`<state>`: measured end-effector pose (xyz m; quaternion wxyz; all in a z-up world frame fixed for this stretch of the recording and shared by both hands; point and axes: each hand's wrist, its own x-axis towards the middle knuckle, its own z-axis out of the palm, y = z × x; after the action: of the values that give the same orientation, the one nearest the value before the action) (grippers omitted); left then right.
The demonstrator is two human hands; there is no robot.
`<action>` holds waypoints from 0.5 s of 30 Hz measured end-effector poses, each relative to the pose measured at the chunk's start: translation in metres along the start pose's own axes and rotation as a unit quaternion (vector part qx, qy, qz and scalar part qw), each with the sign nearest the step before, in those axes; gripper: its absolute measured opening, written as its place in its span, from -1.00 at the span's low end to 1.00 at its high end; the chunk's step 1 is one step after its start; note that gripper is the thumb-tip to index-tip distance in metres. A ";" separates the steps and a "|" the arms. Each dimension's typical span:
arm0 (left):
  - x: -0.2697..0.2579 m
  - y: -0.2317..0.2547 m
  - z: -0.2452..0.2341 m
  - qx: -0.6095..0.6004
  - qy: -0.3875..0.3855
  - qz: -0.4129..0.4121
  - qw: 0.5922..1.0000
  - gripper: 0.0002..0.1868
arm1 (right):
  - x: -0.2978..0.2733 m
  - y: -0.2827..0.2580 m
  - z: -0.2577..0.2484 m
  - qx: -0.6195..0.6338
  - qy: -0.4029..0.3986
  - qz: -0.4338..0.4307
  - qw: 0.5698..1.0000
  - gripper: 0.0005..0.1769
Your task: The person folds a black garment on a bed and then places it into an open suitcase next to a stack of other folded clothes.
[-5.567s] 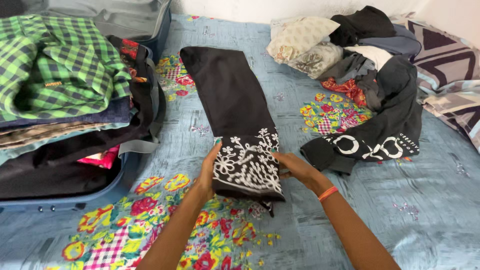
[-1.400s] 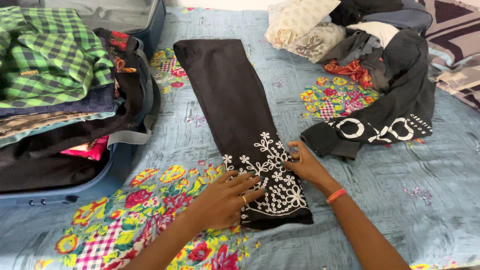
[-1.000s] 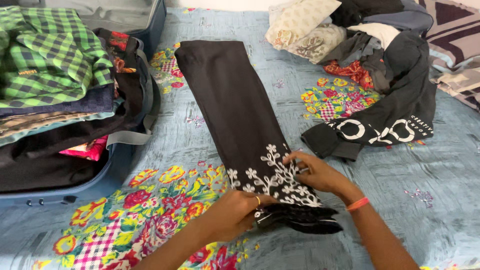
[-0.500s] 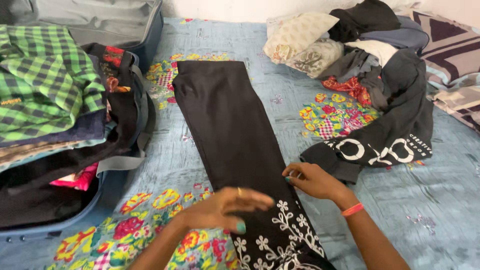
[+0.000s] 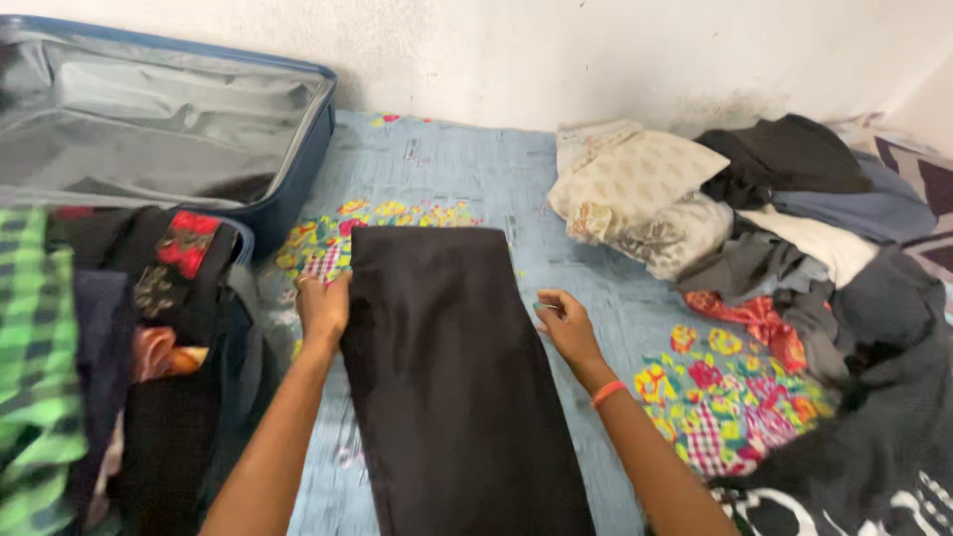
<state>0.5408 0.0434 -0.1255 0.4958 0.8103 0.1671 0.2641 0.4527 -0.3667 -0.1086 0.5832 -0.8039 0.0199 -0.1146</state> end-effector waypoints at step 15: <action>0.045 0.071 0.010 -0.253 -0.316 -0.026 0.914 -0.77 | 0.110 -0.046 0.069 0.234 -0.111 -0.072 0.963 -0.60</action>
<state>0.5837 0.0281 -0.0538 0.7177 0.6945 -0.0492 0.0144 0.5696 -0.3062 -0.0675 0.7439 -0.6518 -0.1308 -0.0677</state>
